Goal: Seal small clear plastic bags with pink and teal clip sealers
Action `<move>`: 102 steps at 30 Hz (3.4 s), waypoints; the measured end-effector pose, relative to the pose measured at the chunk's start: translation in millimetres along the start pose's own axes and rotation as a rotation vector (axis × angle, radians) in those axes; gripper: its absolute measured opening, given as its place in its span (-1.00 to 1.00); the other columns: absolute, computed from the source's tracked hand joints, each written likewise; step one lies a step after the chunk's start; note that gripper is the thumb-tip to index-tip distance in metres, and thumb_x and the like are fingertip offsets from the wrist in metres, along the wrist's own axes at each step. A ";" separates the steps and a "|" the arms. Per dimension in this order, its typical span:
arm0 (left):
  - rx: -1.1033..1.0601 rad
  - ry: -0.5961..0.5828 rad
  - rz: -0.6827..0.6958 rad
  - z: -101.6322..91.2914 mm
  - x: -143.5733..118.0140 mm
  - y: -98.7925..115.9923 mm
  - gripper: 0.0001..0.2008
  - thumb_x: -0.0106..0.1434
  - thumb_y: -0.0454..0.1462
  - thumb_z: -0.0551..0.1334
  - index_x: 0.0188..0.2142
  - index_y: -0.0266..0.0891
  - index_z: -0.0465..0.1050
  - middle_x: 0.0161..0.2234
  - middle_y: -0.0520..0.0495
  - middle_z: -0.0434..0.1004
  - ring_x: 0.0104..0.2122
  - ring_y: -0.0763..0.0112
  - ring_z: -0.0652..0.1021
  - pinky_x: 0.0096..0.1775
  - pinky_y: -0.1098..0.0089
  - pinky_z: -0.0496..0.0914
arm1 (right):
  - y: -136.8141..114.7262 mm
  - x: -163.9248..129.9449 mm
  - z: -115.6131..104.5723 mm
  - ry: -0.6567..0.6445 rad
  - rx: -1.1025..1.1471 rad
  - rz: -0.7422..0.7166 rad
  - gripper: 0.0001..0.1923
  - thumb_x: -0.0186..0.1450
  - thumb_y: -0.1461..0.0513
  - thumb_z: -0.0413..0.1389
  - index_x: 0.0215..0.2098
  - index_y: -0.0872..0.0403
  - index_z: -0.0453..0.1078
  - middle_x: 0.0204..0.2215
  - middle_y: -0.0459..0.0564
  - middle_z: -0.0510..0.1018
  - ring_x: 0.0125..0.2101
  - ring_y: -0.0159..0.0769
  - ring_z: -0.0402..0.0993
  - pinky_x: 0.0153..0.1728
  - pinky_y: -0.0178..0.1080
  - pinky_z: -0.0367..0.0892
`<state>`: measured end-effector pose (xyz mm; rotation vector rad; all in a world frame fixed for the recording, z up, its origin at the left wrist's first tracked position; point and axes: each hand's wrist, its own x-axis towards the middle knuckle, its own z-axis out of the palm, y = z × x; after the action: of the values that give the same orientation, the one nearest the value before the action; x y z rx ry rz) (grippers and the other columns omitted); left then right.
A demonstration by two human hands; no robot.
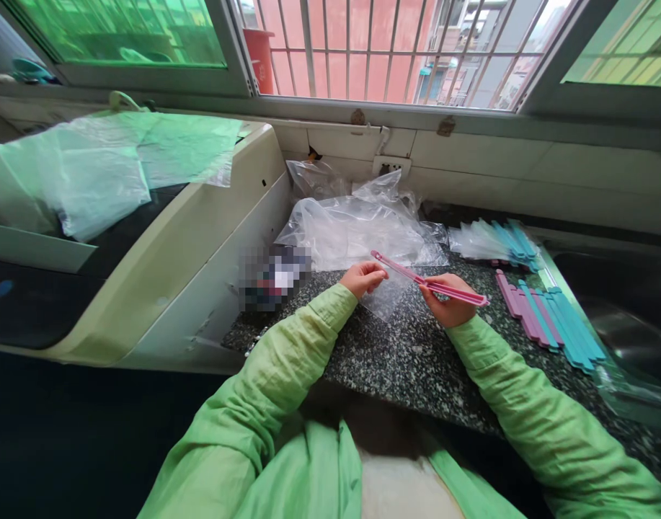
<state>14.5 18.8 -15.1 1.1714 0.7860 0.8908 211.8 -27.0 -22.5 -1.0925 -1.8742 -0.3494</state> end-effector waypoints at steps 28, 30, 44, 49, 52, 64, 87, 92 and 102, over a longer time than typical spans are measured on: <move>-0.168 0.015 -0.116 1.0 -0.3 -7.0 -0.72 -0.11 -0.16 0.31 -0.55 -0.35 0.35 -0.80 0.19 0.08 -0.78 0.70 0.13 -0.67 0.53 -0.08 | -17.1 1.8 -4.6 -0.053 0.041 -0.077 -0.93 0.10 0.22 0.12 -0.46 0.07 0.38 -0.58 -0.04 0.52 -0.55 -0.36 0.40 -0.47 -0.30 0.32; -0.178 0.026 -0.098 0.3 0.5 -8.5 -0.72 -0.14 -0.16 0.32 -0.56 -0.36 0.36 -0.79 0.19 0.09 -0.78 0.70 0.14 -0.68 0.54 -0.07 | -17.5 2.5 -4.9 -0.052 0.037 -0.093 -0.93 0.10 0.22 0.12 -0.46 0.08 0.39 -0.57 -0.04 0.52 -0.55 -0.36 0.39 -0.47 -0.30 0.31; -0.164 0.086 -0.050 -3.6 3.3 -12.1 -0.66 -0.22 -0.12 0.35 -0.56 -0.37 0.41 -0.81 0.18 0.09 -0.78 0.71 0.13 -0.68 0.52 -0.06 | -13.9 6.2 -15.7 -0.049 -0.042 -0.108 -0.94 0.10 0.22 0.12 -0.47 0.05 0.39 -0.51 -0.05 0.55 -0.47 -0.31 0.46 -0.39 -0.25 0.35; -0.162 0.077 -0.007 -2.3 2.7 -12.3 -0.63 -0.23 -0.10 0.35 -0.55 -0.38 0.42 -0.82 0.18 0.11 -0.78 0.70 0.14 -0.68 0.52 -0.06 | -16.5 5.4 -14.5 -0.001 -0.025 -0.091 -0.95 0.09 0.24 0.13 -0.48 0.07 0.39 -0.52 -0.05 0.55 -0.44 -0.30 0.47 -0.36 -0.25 0.35; -0.157 0.069 0.015 -1.9 2.7 -13.0 -0.63 -0.24 -0.09 0.35 -0.55 -0.38 0.42 -0.82 0.18 0.13 -0.78 0.69 0.14 -0.68 0.52 -0.06 | -16.6 4.4 -14.2 0.001 -0.052 -0.088 -0.95 0.09 0.24 0.13 -0.48 0.07 0.37 -0.51 -0.05 0.55 -0.44 -0.31 0.46 -0.37 -0.26 0.33; -0.128 0.080 0.052 0.1 3.2 -16.1 -0.61 -0.24 -0.06 0.34 -0.55 -0.36 0.42 -0.81 0.18 0.15 -0.78 0.70 0.14 -0.68 0.51 -0.04 | -17.8 5.0 -14.1 -0.002 -0.093 -0.103 -0.94 0.11 0.23 0.13 -0.45 0.07 0.36 -0.48 -0.04 0.52 -0.44 -0.34 0.41 -0.37 -0.30 0.28; -0.060 0.135 0.061 3.2 1.4 -18.3 -0.57 -0.27 -0.02 0.35 -0.53 -0.36 0.45 -0.81 0.18 0.14 -0.77 0.71 0.14 -0.67 0.53 -0.01 | -17.5 2.6 -11.1 -0.016 -0.185 -0.130 -0.88 0.13 0.23 0.10 -0.35 0.08 0.42 -0.46 -0.03 0.53 -0.44 -0.37 0.41 -0.36 -0.32 0.29; -0.066 0.155 0.076 7.4 -0.4 -13.5 -0.58 -0.31 -0.03 0.36 -0.57 -0.35 0.45 -0.80 0.18 0.16 -0.74 0.71 0.15 -0.64 0.53 0.01 | -15.6 1.0 -9.5 -0.036 -0.195 -0.140 -0.84 0.16 0.24 0.07 -0.30 0.09 0.43 -0.44 -0.01 0.54 -0.42 -0.36 0.41 -0.35 -0.31 0.28; -0.100 0.184 0.067 12.5 -4.2 -3.8 -0.68 -0.33 -0.14 0.39 -0.63 -0.33 0.43 -0.77 0.13 0.26 -0.58 0.57 0.37 -0.47 0.49 0.26 | -16.5 2.0 -8.6 -0.038 -0.212 -0.176 -0.83 0.15 0.26 0.09 -0.28 0.10 0.43 -0.44 -0.01 0.55 -0.44 -0.35 0.39 -0.37 -0.30 0.25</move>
<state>24.3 9.2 -15.8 1.0427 0.8442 1.0926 203.0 -40.6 -13.0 -1.0813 -2.0072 -0.6445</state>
